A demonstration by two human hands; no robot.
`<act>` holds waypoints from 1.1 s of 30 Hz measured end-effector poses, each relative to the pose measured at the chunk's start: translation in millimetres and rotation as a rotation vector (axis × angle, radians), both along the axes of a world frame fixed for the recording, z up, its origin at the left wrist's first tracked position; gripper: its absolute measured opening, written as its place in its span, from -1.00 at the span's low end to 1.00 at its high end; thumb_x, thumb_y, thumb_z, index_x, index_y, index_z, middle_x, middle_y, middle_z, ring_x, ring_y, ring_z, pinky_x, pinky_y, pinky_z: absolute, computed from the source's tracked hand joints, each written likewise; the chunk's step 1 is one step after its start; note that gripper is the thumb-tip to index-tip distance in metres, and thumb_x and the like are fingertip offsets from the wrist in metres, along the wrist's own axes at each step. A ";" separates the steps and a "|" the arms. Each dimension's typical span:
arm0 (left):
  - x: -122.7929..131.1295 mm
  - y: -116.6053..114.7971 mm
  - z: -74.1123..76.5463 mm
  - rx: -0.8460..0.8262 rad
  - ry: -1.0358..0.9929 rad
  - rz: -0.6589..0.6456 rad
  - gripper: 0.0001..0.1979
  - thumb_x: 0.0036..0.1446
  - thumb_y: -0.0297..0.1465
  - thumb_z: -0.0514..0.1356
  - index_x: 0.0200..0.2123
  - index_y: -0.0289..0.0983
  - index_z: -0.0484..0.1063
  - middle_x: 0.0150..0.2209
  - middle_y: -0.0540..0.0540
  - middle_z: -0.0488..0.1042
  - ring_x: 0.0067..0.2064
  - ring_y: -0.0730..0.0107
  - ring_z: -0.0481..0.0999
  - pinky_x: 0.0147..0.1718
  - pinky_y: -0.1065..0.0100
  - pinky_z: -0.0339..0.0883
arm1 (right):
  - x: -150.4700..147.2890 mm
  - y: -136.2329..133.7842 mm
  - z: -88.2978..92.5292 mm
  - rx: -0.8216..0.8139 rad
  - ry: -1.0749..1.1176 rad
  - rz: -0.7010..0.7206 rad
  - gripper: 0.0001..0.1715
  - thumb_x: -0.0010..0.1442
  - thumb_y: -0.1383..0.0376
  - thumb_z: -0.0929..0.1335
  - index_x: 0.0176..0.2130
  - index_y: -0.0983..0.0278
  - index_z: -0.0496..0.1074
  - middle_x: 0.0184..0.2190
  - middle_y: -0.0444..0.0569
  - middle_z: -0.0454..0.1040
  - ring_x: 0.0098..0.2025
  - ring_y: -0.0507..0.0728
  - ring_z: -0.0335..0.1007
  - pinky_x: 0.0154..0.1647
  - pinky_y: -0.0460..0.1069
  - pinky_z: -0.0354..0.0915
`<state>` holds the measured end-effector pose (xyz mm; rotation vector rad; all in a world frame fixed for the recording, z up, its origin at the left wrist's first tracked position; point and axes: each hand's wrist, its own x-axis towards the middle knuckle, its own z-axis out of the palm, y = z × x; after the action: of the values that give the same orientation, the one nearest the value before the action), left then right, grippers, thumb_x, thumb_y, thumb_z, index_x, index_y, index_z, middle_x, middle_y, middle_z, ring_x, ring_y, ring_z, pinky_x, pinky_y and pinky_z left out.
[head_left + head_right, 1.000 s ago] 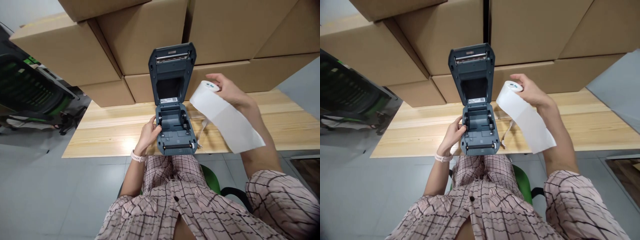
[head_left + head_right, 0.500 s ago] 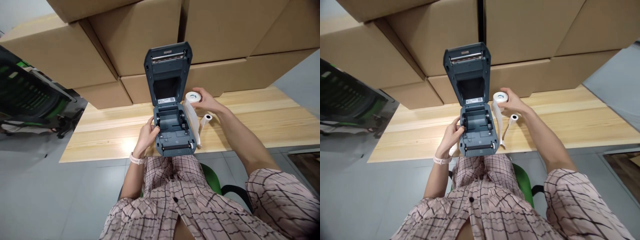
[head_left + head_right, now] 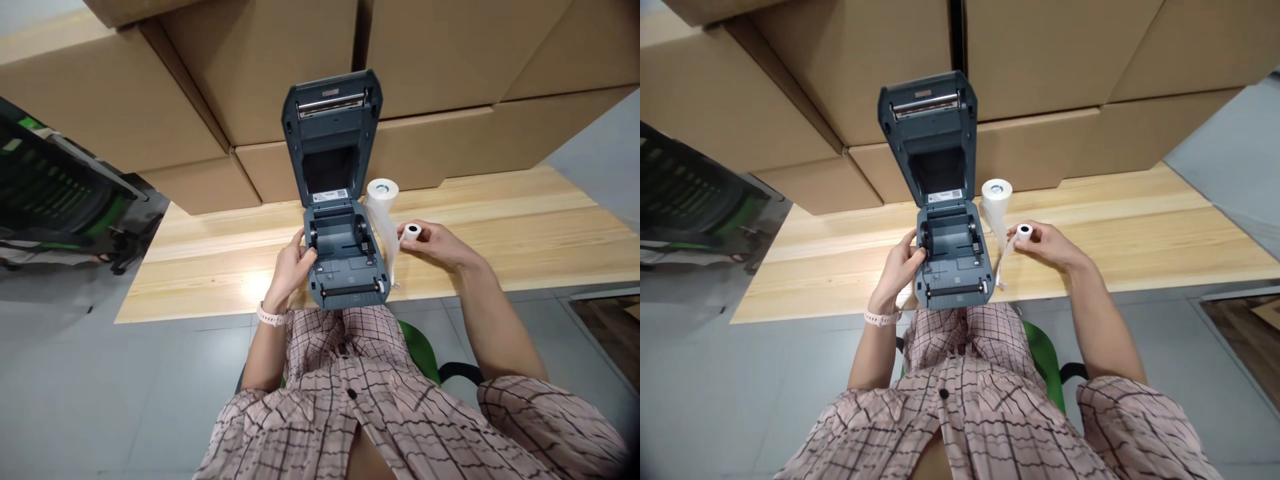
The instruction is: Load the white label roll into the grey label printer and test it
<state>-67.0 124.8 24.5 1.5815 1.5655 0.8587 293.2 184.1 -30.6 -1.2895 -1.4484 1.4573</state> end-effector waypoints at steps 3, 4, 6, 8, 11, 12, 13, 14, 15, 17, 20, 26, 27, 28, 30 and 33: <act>1.4 -0.3 -1.1 -0.011 -0.009 0.014 -0.29 0.24 -0.32 0.11 0.43 -0.39 0.26 -0.58 0.15 0.23 -0.49 0.42 0.22 -0.43 0.35 0.06 | 16.1 -7.1 2.0 0.118 0.054 -0.144 -0.28 -0.14 -0.21 0.62 -0.11 0.11 0.55 -0.17 0.10 0.66 -0.20 0.35 0.64 -0.11 0.29 0.55; 1.9 -0.5 -1.4 -0.018 -0.014 0.017 -0.29 0.23 -0.33 0.11 0.43 -0.38 0.26 -0.58 0.16 0.24 -0.50 0.43 0.22 -0.42 0.35 0.07 | 22.8 -11.5 5.7 0.180 0.078 -0.192 -0.22 -0.14 -0.33 0.55 -0.08 0.05 0.54 -0.20 0.11 0.66 -0.25 0.37 0.63 -0.23 0.28 0.53; 2.9 -0.8 -1.9 -0.025 -0.029 0.015 -0.29 0.23 -0.34 0.11 0.44 -0.36 0.26 -0.58 0.16 0.25 -0.50 0.43 0.22 -0.42 0.35 0.07 | 27.0 -22.4 20.0 0.328 0.160 -0.148 -0.09 -0.10 -0.55 0.36 -0.01 -0.07 0.52 -0.34 0.07 0.63 -0.40 0.37 0.57 -0.44 0.24 0.44; 3.4 -1.1 -2.9 -0.019 -0.049 0.019 -0.30 0.23 -0.34 0.11 0.44 -0.35 0.26 -0.58 0.16 0.24 -0.50 0.43 0.22 -0.41 0.35 0.07 | 10.4 -32.9 43.3 0.421 0.218 0.147 -0.11 0.02 -0.56 0.26 0.08 -0.15 0.50 -0.48 -0.01 0.58 -0.52 0.31 0.51 -0.52 0.19 0.39; 3.9 -1.9 -5.7 -0.007 -0.073 0.033 -0.30 0.25 -0.32 0.12 0.44 -0.35 0.25 -0.58 0.17 0.23 -0.49 0.42 0.23 -0.40 0.35 0.07 | -49.5 -40.6 80.3 0.412 -0.035 0.653 -0.33 0.30 -0.24 0.37 0.25 -0.02 0.47 -0.30 -0.01 0.68 -0.31 0.26 0.63 -0.25 0.16 0.52; 4.2 -2.2 -7.0 -0.006 -0.079 0.037 -0.30 0.25 -0.31 0.12 0.44 -0.35 0.25 -0.57 0.16 0.23 -0.48 0.42 0.23 -0.40 0.35 0.07 | -72.4 -40.4 88.0 0.472 -0.185 0.629 -0.36 0.37 -0.15 0.35 0.29 0.03 0.45 -0.14 0.03 0.69 -0.16 0.27 0.64 -0.10 0.17 0.52; 4.6 -2.5 -8.3 -0.006 -0.084 0.044 -0.30 0.25 -0.31 0.12 0.44 -0.35 0.25 -0.57 0.16 0.24 -0.47 0.41 0.24 -0.39 0.35 0.08 | -93.4 -39.1 92.0 0.546 -0.324 0.581 -0.39 0.41 -0.09 0.32 0.31 0.06 0.43 0.01 0.07 0.67 -0.01 0.30 0.62 0.03 0.21 0.49; 5.2 -2.8 -9.8 -0.005 -0.082 0.056 -0.31 0.26 -0.30 0.12 0.43 -0.35 0.26 -0.55 0.15 0.25 -0.46 0.41 0.26 -0.38 0.35 0.10 | -111.0 -37.1 92.2 0.606 -0.450 0.534 -0.42 0.45 -0.04 0.30 0.32 0.11 0.43 0.10 0.10 0.64 0.07 0.34 0.59 0.10 0.26 0.46; 5.9 -2.9 -11.3 -0.001 -0.077 0.078 -0.32 0.26 -0.30 0.13 0.42 -0.35 0.28 -0.54 0.13 0.27 -0.44 0.40 0.28 -0.37 0.35 0.11 | -124.4 -34.9 89.2 0.661 -0.557 0.479 -0.44 0.47 -0.01 0.28 0.30 0.15 0.44 0.14 0.13 0.61 0.11 0.38 0.56 0.13 0.30 0.43; 7.5 -2.7 -14.2 0.016 -0.059 0.122 -0.34 0.24 -0.30 0.17 0.39 -0.34 0.34 -0.48 0.09 0.32 -0.39 0.38 0.33 -0.34 0.34 0.16 | -138.4 -31.2 77.7 0.728 -0.684 0.443 -0.46 0.49 0.04 0.25 0.28 0.21 0.46 0.12 0.17 0.62 0.11 0.42 0.54 0.13 0.34 0.42; 9.9 -1.4 -17.4 0.081 -0.033 0.163 -0.38 0.20 -0.29 0.23 0.32 -0.32 0.41 -0.32 -0.02 0.43 -0.29 0.34 0.41 -0.26 0.32 0.26 | -138.2 -29.4 63.3 0.840 -0.681 0.481 -0.47 0.53 0.11 0.19 0.29 0.21 0.47 0.18 0.15 0.58 0.16 0.37 0.48 0.18 0.31 0.40; 13.1 -1.8 -14.7 0.107 0.002 0.188 -0.41 0.15 -0.30 0.26 0.25 -0.31 0.48 -0.18 -0.09 0.43 -0.18 0.27 0.45 -0.12 0.26 0.35 | -129.5 -31.5 63.6 0.983 -0.630 0.516 -0.55 0.54 0.18 0.21 0.13 0.12 0.63 0.09 0.12 0.60 0.05 0.31 0.46 0.06 0.25 0.44; 13.2 -2.3 -13.7 0.100 -0.001 0.189 -0.41 0.15 -0.30 0.26 0.26 -0.30 0.48 -0.19 -0.09 0.42 -0.19 0.27 0.45 -0.13 0.26 0.36 | -128.5 -32.6 64.2 0.996 -0.637 0.521 -0.57 0.53 0.20 0.22 0.10 0.12 0.64 0.09 0.11 0.61 0.05 0.31 0.47 0.04 0.25 0.44; 13.2 -2.7 -13.0 0.097 -0.002 0.189 -0.41 0.16 -0.30 0.25 0.26 -0.29 0.48 -0.19 -0.08 0.42 -0.20 0.28 0.44 -0.13 0.26 0.36 | -127.3 -34.3 64.6 1.010 -0.650 0.522 -0.58 0.52 0.22 0.23 0.08 0.11 0.65 0.11 0.11 0.61 0.06 0.32 0.47 0.04 0.26 0.45; 12.8 -3.4 -12.1 0.102 -0.004 0.187 -0.43 0.16 -0.31 0.25 0.26 -0.27 0.48 -0.20 -0.07 0.41 -0.21 0.29 0.44 -0.13 0.26 0.36 | -124.4 -39.8 65.3 1.041 -0.682 0.517 -0.57 0.51 0.30 0.24 0.09 0.11 0.65 0.16 0.10 0.61 0.10 0.33 0.48 0.06 0.27 0.48; 12.3 -3.3 -12.6 0.110 -0.009 0.187 -0.43 0.17 -0.31 0.26 0.25 -0.28 0.49 -0.20 -0.07 0.40 -0.22 0.30 0.44 -0.12 0.26 0.37 | -120.5 -50.0 66.9 1.060 -0.722 0.515 -0.54 0.49 0.39 0.23 0.14 0.13 0.61 0.26 0.09 0.56 0.20 0.32 0.48 0.12 0.26 0.52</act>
<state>-54.7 121.5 11.9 1.5212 1.7049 1.0680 172.8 134.1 36.2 -0.7483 -2.6396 0.2175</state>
